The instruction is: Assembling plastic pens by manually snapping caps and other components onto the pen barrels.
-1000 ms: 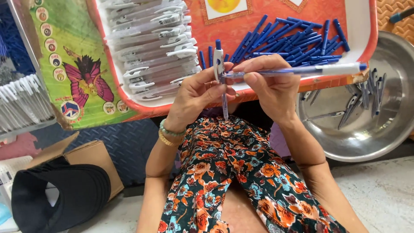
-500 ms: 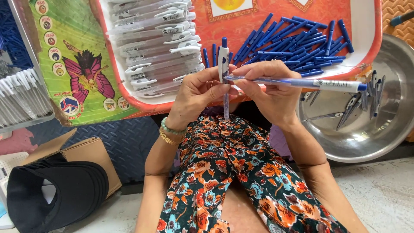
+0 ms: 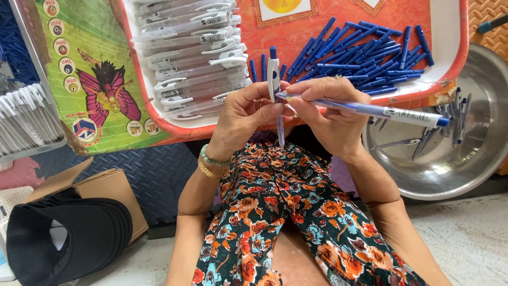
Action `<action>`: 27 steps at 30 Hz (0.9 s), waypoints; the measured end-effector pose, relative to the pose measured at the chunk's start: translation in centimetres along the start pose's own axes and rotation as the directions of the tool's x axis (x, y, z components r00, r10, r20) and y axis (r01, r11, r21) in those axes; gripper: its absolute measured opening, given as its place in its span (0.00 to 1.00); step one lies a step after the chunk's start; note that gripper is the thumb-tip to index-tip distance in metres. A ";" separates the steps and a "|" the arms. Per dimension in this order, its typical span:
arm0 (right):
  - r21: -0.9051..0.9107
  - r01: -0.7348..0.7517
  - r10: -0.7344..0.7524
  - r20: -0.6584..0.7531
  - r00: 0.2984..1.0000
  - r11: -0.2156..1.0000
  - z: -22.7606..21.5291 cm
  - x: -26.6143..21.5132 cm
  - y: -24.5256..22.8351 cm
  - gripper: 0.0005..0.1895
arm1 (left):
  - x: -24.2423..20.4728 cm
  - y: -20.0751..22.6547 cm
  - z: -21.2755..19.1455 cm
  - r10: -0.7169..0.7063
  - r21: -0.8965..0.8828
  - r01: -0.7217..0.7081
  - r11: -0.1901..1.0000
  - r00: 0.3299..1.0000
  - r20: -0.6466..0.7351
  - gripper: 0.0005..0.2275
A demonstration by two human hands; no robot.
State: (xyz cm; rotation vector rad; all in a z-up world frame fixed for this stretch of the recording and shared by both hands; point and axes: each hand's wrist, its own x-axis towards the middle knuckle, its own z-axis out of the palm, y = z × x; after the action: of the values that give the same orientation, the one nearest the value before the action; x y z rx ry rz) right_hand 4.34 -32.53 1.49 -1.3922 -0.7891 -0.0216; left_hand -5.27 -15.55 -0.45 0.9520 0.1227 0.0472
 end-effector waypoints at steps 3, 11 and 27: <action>-0.008 0.011 -0.011 -0.005 1.000 1.000 0.0 0.0 0.1 0.12 | 0.0 -0.1 0.2 -0.002 0.004 0.002 1.000 1.000 -0.005 0.19; -0.098 0.053 -0.051 0.020 0.999 0.994 -0.2 -0.1 -0.2 0.13 | 0.2 -0.2 0.9 0.036 0.043 -0.033 0.999 0.998 -0.051 0.18; -0.386 0.257 -0.187 0.209 0.960 0.886 -1.0 -0.7 -1.4 0.06 | 0.3 -1.1 -0.3 0.118 0.261 -0.110 0.959 0.993 -0.014 0.18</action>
State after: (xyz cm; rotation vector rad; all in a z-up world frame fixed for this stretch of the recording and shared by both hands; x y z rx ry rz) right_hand 3.63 -33.98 2.36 -1.7077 -1.1302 -0.2674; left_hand -5.01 -15.94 -1.51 1.2210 0.1024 0.1545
